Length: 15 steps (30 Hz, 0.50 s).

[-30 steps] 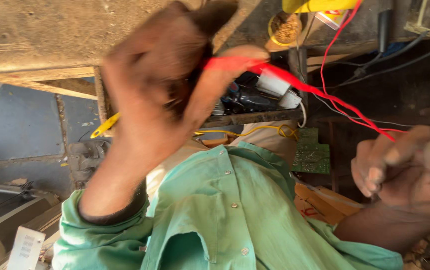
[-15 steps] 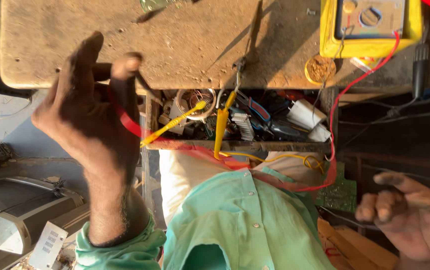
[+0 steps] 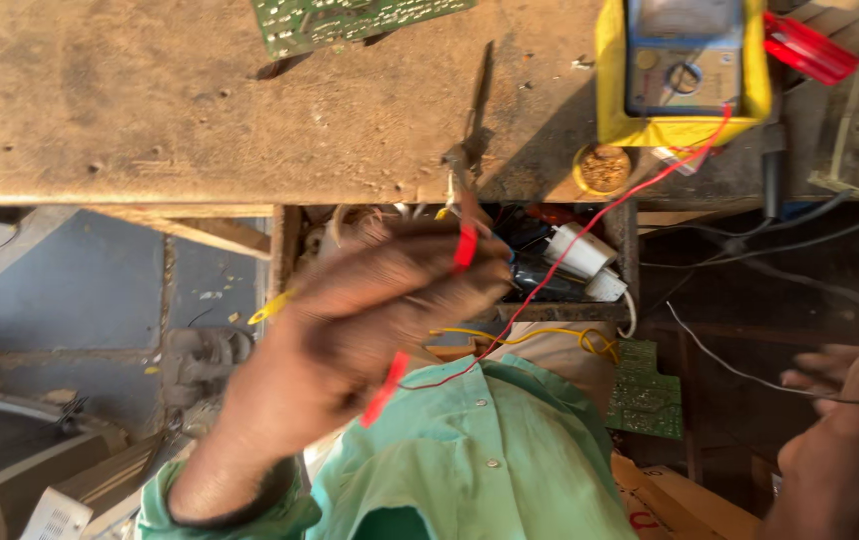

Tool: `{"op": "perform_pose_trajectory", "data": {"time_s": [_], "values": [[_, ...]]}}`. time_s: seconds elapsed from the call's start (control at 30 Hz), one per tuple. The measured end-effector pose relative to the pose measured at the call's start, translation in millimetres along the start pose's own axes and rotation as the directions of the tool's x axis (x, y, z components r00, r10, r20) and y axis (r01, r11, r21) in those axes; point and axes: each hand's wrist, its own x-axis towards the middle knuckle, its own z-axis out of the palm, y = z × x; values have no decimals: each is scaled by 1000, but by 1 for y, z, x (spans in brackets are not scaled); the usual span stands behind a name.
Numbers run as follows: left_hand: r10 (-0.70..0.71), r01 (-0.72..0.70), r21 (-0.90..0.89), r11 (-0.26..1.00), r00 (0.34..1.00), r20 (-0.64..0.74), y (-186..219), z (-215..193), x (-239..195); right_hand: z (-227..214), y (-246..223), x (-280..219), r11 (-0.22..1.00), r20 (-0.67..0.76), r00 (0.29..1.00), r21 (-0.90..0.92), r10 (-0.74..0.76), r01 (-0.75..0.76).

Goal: The person repairs a yellow electrical plug by stripping wires, twisting them, and soldering connections. They use a multimeter to test the circuit and then wrap the plug with electrical tape.

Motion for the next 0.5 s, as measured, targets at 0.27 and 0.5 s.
{"op": "perform_pose_trajectory", "data": {"time_s": [0.27,0.5], "values": [[117,-188,176,966,930,347,-12,68,10,18,-62,14,825,-29,824,-48,-565,564],[20,71,-197,978,904,427,-28,103,15,65,-141,-6,870,169,901,-240,-399,430]]}}
